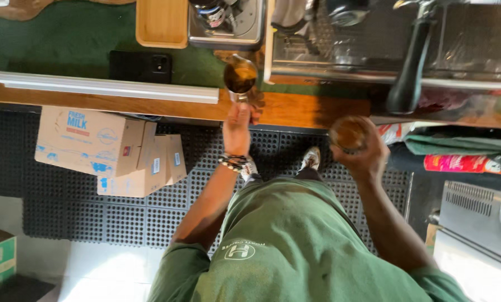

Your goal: The person prepares an espresso at a coffee shop bar. They handle a portafilter, fill it with ground coffee from the grinder, tamp the grounds, move a milk box aside, lock the portafilter into the espresso machine, and run the machine to extract espresso into a cup.

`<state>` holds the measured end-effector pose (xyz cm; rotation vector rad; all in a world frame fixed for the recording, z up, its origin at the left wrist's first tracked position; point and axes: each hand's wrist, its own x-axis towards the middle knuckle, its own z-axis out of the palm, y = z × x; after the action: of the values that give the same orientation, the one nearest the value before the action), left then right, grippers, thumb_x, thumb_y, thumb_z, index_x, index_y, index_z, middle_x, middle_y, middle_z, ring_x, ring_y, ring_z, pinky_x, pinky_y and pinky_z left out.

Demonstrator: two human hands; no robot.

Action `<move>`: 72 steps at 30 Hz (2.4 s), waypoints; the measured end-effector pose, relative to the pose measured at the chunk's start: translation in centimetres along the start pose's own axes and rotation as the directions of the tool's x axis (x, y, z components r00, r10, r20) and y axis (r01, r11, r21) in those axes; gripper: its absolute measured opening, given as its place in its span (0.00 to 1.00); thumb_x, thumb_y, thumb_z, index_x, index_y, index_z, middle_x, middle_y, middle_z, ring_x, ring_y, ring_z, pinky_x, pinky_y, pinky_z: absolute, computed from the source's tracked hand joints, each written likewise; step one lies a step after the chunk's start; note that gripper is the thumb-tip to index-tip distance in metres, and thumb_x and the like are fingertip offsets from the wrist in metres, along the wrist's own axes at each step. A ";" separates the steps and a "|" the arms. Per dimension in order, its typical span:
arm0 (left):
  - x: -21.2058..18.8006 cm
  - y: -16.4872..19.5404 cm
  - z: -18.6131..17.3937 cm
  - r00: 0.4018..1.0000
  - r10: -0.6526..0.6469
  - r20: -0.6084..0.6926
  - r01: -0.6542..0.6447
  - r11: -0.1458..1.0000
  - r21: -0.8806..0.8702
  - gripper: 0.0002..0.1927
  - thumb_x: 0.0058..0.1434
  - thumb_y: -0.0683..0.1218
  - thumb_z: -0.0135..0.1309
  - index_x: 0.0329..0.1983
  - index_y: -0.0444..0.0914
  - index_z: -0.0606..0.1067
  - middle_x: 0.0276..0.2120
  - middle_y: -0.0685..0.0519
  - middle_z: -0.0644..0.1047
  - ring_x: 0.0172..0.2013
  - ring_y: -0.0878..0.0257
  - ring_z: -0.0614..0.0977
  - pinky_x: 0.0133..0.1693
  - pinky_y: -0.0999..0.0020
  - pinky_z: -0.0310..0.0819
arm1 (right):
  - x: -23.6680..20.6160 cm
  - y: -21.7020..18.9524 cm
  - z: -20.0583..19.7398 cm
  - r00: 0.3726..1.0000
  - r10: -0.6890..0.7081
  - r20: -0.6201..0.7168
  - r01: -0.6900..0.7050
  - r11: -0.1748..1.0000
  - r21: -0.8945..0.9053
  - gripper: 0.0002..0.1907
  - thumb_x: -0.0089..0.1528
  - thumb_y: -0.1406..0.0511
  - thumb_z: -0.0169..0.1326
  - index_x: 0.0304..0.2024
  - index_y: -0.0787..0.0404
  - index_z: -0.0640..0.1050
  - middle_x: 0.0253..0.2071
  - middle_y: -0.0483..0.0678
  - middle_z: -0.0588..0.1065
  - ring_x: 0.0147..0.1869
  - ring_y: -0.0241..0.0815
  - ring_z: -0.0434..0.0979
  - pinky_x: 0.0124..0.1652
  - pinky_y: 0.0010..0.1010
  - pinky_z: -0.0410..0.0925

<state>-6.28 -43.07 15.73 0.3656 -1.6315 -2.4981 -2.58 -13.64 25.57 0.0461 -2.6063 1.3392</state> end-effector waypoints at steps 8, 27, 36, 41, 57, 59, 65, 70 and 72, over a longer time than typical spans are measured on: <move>-2.2 2.8 0.1 0.998 0.000 0.063 -0.011 0.983 0.183 0.17 0.76 0.52 0.44 0.39 0.35 0.75 0.35 0.54 0.80 0.35 0.69 0.80 0.40 0.72 0.76 | 5.3 -8.2 8.4 0.957 -0.275 0.095 0.279 0.960 -0.036 0.39 0.48 0.64 0.73 0.61 0.64 0.74 0.57 0.55 0.76 0.60 0.50 0.79 0.60 0.38 0.73; -2.1 3.6 -0.6 0.994 -0.019 0.111 -0.001 0.985 0.173 0.17 0.76 0.52 0.45 0.41 0.34 0.75 0.30 0.55 0.77 0.33 0.69 0.76 0.40 0.73 0.73 | 11.7 -14.3 12.7 0.675 -0.576 0.461 0.738 0.520 -0.430 0.37 0.44 0.64 0.73 0.57 0.57 0.76 0.47 0.52 0.69 0.51 0.50 0.70 0.47 0.45 0.67; -2.0 3.7 -0.5 0.997 -0.027 0.076 0.006 0.966 0.258 0.19 0.74 0.54 0.47 0.42 0.34 0.78 0.30 0.53 0.81 0.33 0.69 0.80 0.42 0.73 0.75 | 13.3 -16.1 15.4 0.476 -0.636 0.607 0.866 0.222 -0.447 0.09 0.65 0.67 0.60 0.48 0.58 0.79 0.43 0.46 0.67 0.49 0.44 0.68 0.50 0.39 0.60; -1.7 2.9 -0.2 0.996 -0.033 0.077 0.015 0.976 0.218 0.19 0.73 0.54 0.47 0.44 0.33 0.78 0.31 0.54 0.81 0.35 0.68 0.82 0.42 0.72 0.77 | 13.2 -17.0 15.0 0.462 -0.638 0.616 0.875 0.216 -0.433 0.13 0.59 0.64 0.59 0.45 0.60 0.81 0.43 0.48 0.69 0.49 0.46 0.69 0.50 0.37 0.61; -3.4 1.1 -1.9 0.998 0.053 -0.029 -0.053 0.999 -0.005 0.17 0.71 0.44 0.49 0.59 0.34 0.64 0.48 0.50 0.74 0.44 0.61 0.82 0.43 0.66 0.79 | 8.4 -13.4 11.1 0.960 -0.202 0.192 0.144 0.949 0.281 0.42 0.51 0.60 0.75 0.64 0.60 0.72 0.59 0.50 0.76 0.61 0.43 0.78 0.61 0.37 0.73; -4.7 2.8 -1.7 0.984 0.157 -0.086 -0.154 0.987 0.038 0.16 0.73 0.42 0.49 0.61 0.34 0.64 0.46 0.50 0.72 0.43 0.63 0.76 0.44 0.66 0.75 | 7.1 -11.1 9.6 0.968 -0.058 0.245 -0.038 0.929 0.367 0.41 0.51 0.61 0.73 0.65 0.61 0.71 0.60 0.48 0.76 0.63 0.39 0.78 0.62 0.35 0.73; -7.1 13.1 4.8 0.749 0.622 0.229 -0.645 0.606 0.466 0.11 0.68 0.40 0.54 0.52 0.38 0.70 0.50 0.45 0.70 0.49 0.57 0.73 0.54 0.61 0.69 | 3.7 -1.4 0.0 0.989 0.100 0.111 -0.121 0.971 0.206 0.40 0.49 0.66 0.71 0.64 0.63 0.73 0.60 0.49 0.76 0.62 0.42 0.77 0.61 0.35 0.70; -4.5 20.7 17.8 0.435 0.578 0.690 -0.891 0.166 0.423 0.21 0.65 0.41 0.63 0.60 0.40 0.74 0.59 0.49 0.72 0.62 0.46 0.75 0.60 0.52 0.69 | 4.6 3.3 -8.1 0.981 0.127 -0.148 -0.085 0.961 0.262 0.41 0.52 0.62 0.71 0.66 0.62 0.71 0.60 0.49 0.75 0.62 0.40 0.78 0.62 0.33 0.73; -3.2 22.4 23.9 0.390 0.565 0.727 -0.891 0.033 0.453 0.27 0.64 0.41 0.60 0.67 0.39 0.70 0.65 0.45 0.69 0.66 0.43 0.69 0.63 0.50 0.62 | 6.5 3.5 -10.3 0.982 0.037 -0.185 0.002 0.978 0.211 0.39 0.55 0.62 0.71 0.66 0.63 0.72 0.60 0.50 0.76 0.63 0.41 0.79 0.63 0.33 0.74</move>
<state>-10.14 -30.28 45.76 -0.8241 -2.1797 -0.8246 -7.61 -2.81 29.89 -0.0677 -2.3080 1.5404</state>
